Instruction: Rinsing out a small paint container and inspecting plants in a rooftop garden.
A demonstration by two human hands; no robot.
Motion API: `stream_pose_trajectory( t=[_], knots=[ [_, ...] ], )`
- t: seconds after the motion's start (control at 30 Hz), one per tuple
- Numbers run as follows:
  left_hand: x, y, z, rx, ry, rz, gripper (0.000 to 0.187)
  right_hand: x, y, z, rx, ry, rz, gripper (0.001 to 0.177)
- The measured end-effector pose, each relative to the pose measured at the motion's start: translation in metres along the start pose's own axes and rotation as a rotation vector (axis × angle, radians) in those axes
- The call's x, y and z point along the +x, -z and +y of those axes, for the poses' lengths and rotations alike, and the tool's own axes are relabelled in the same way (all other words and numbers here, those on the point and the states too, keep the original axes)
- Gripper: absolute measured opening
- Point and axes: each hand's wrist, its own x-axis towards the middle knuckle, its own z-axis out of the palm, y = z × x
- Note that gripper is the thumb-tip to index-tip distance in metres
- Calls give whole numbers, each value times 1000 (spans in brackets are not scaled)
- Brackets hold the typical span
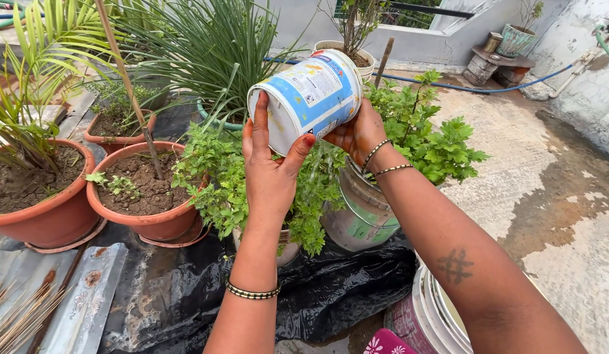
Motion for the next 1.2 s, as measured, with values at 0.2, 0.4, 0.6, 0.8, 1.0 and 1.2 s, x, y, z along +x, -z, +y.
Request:
stream_pose_trajectory(
  t=[0.2, 0.4, 0.6, 0.8, 1.0, 1.2],
  knots=[
    [9, 15, 6, -19, -12, 61, 92, 10, -26, -7, -11, 22, -56, 54],
    [16, 37, 10, 3, 18, 97, 88, 2, -54, -6, -48, -15, -83, 55],
    [23, 60, 5, -105, 8, 101, 83, 14, -64, 9, -64, -84, -132, 61],
    [25, 82, 18, -66, -43, 120, 82, 9, -91, 7, -95, -57, -156, 56],
    [31, 91, 8, -114, -50, 142, 82, 18, -101, 15, -87, -82, -164, 60],
    [32, 94, 5, -131, -65, 135, 81, 18, -99, 19, -122, -86, -190, 58]
  ],
)
